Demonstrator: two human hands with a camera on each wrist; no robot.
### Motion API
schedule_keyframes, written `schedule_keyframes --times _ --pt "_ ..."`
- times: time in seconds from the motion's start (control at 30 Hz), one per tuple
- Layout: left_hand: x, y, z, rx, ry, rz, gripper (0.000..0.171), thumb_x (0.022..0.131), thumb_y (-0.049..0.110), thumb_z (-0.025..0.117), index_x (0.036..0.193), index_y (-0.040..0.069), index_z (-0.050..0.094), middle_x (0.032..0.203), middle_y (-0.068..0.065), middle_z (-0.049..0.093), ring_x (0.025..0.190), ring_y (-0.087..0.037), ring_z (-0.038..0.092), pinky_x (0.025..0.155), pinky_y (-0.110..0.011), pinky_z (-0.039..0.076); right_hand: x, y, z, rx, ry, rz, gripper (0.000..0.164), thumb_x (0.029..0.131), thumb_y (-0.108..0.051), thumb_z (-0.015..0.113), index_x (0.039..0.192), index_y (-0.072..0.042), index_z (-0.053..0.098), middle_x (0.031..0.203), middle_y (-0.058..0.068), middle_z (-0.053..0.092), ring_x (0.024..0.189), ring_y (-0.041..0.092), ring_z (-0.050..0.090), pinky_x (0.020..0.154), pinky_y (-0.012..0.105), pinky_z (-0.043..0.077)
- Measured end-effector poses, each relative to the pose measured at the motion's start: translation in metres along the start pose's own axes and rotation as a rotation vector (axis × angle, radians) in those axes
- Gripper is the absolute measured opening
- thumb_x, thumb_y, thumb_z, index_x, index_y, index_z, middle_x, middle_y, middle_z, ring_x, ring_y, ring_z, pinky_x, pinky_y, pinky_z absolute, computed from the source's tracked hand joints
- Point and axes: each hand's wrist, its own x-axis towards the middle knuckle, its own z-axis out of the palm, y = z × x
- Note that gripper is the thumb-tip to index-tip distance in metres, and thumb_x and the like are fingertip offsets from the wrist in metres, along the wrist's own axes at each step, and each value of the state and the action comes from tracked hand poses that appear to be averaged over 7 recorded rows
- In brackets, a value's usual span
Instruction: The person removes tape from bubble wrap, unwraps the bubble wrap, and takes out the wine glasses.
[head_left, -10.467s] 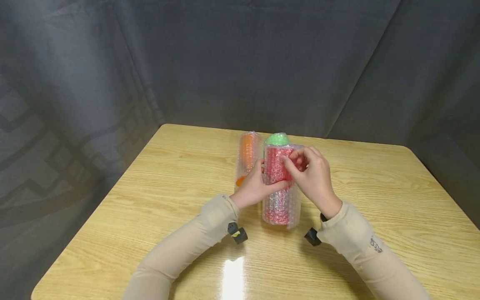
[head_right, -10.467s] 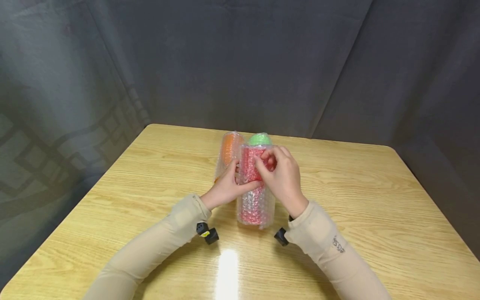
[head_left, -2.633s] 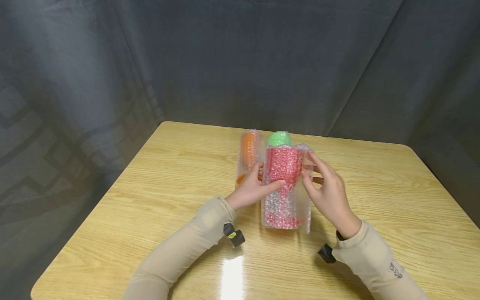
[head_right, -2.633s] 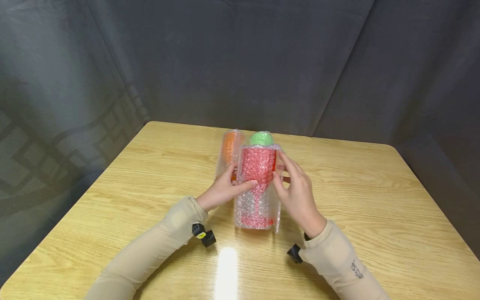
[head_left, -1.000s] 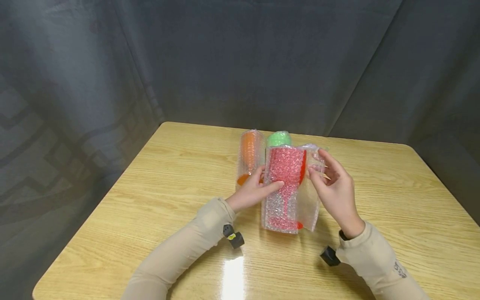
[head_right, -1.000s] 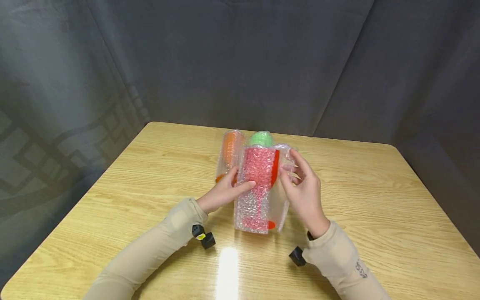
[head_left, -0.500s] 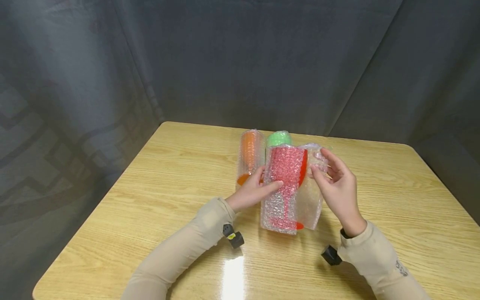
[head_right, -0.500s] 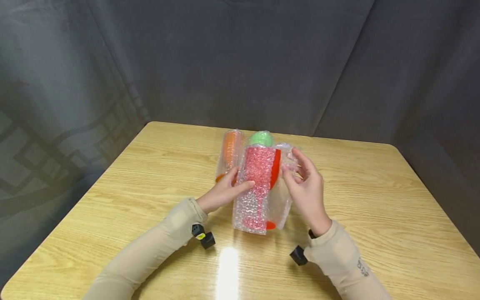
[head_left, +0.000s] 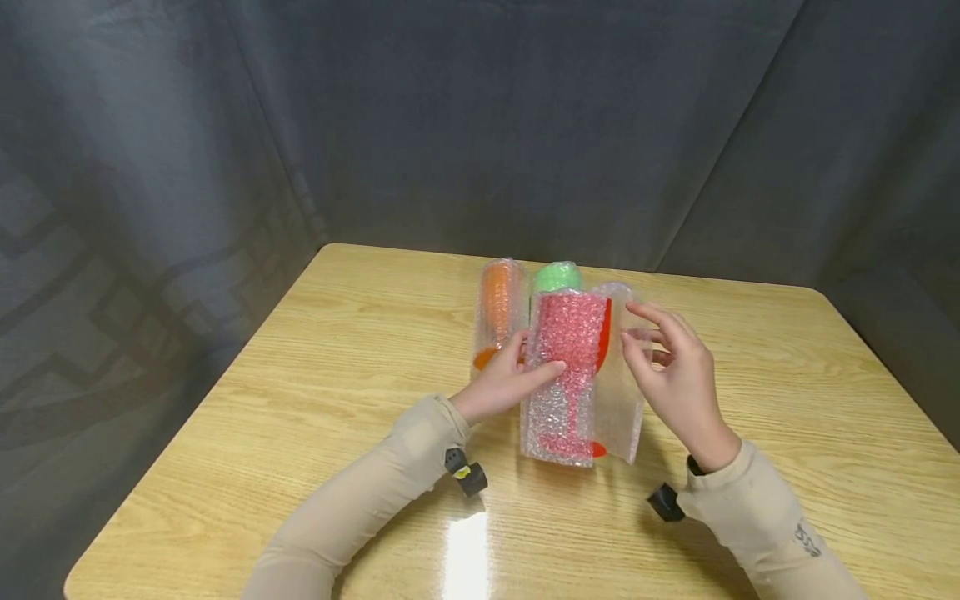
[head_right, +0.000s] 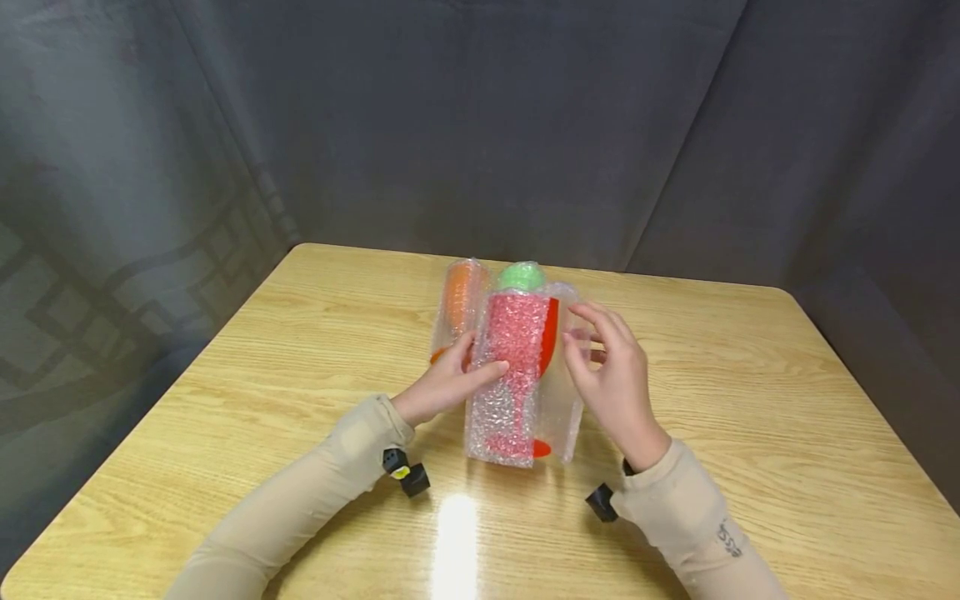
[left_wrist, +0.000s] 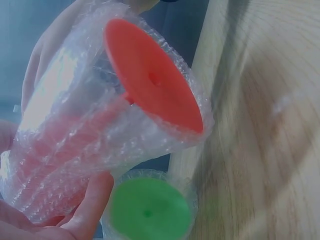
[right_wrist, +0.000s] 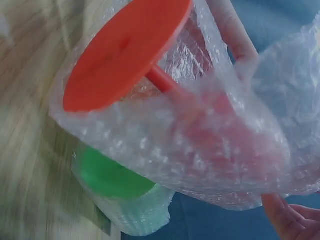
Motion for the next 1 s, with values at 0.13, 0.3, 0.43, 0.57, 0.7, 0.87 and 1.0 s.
schedule_keyframes --times 0.13,0.3,0.43,0.57,0.7,0.87,1.0 --pt "0.0001 -0.0002 -0.0002 -0.006 0.003 0.008 0.068 0.089 0.033 0.061 0.143 0.013 0.024 0.129 -0.013 0.051 0.110 -0.025 0.061 0.089 -0.034 0.053 -0.0002 0.0015 0.0000 -0.068 0.011 -0.058 0.030 0.081 0.012 0.058 0.108 0.002 0.066 0.126 0.023 0.056 0.089 -0.023 0.048 0.067 -0.005 0.040" --pt "-0.0001 -0.0009 -0.0008 -0.002 0.008 0.008 0.068 0.089 0.033 0.061 0.143 0.013 0.025 0.131 -0.013 0.050 0.111 -0.026 0.060 0.090 -0.034 0.053 -0.0003 0.0038 0.0003 -0.135 0.026 -0.114 0.029 0.080 0.016 0.054 0.099 0.002 0.071 0.125 0.023 0.057 0.087 -0.023 0.045 0.068 -0.006 0.037" --pt "-0.0004 -0.0014 -0.0014 -0.005 0.010 0.004 0.068 0.089 0.034 0.061 0.143 0.013 0.025 0.132 -0.013 0.049 0.113 -0.025 0.059 0.092 -0.034 0.052 -0.0008 0.0041 -0.0009 -0.142 0.023 -0.121 0.030 0.080 0.018 0.053 0.096 0.002 0.072 0.125 0.022 0.058 0.084 -0.021 0.046 0.067 -0.005 0.038" --pt "-0.0004 -0.0013 -0.0019 -0.010 0.011 -0.003 0.068 0.088 0.035 0.061 0.142 0.013 0.026 0.131 -0.013 0.050 0.113 -0.025 0.059 0.092 -0.034 0.052 -0.0014 0.0032 -0.0019 -0.133 0.020 -0.114 0.029 0.078 0.019 0.054 0.092 0.002 0.073 0.120 0.021 0.061 0.080 -0.021 0.046 0.064 -0.003 0.038" --pt "0.0000 -0.0014 -0.0022 -0.009 0.013 -0.009 0.068 0.088 0.036 0.062 0.142 0.013 0.027 0.131 -0.012 0.050 0.113 -0.025 0.059 0.092 -0.034 0.052 -0.0017 0.0027 -0.0013 -0.130 0.019 -0.113 0.026 0.078 0.017 0.056 0.091 0.003 0.073 0.111 0.021 0.065 0.075 -0.021 0.045 0.061 -0.001 0.038" --pt "-0.0004 -0.0016 -0.0019 0.001 0.010 -0.007 0.068 0.088 0.035 0.062 0.142 0.014 0.026 0.132 -0.012 0.049 0.115 -0.025 0.058 0.093 -0.035 0.051 -0.0006 0.0046 -0.0005 -0.148 0.013 -0.127 0.028 0.080 0.015 0.054 0.099 0.004 0.071 0.102 0.020 0.067 0.078 -0.020 0.048 0.063 -0.003 0.038" --pt "-0.0016 -0.0016 -0.0017 0.007 0.002 -0.002 0.067 0.089 0.034 0.061 0.143 0.015 0.025 0.133 -0.011 0.048 0.117 -0.026 0.057 0.094 -0.036 0.051 -0.0001 0.0060 -0.0008 -0.166 -0.015 -0.135 0.034 0.080 0.015 0.053 0.109 0.004 0.067 0.102 0.019 0.067 0.079 -0.008 0.054 0.063 -0.002 0.038"
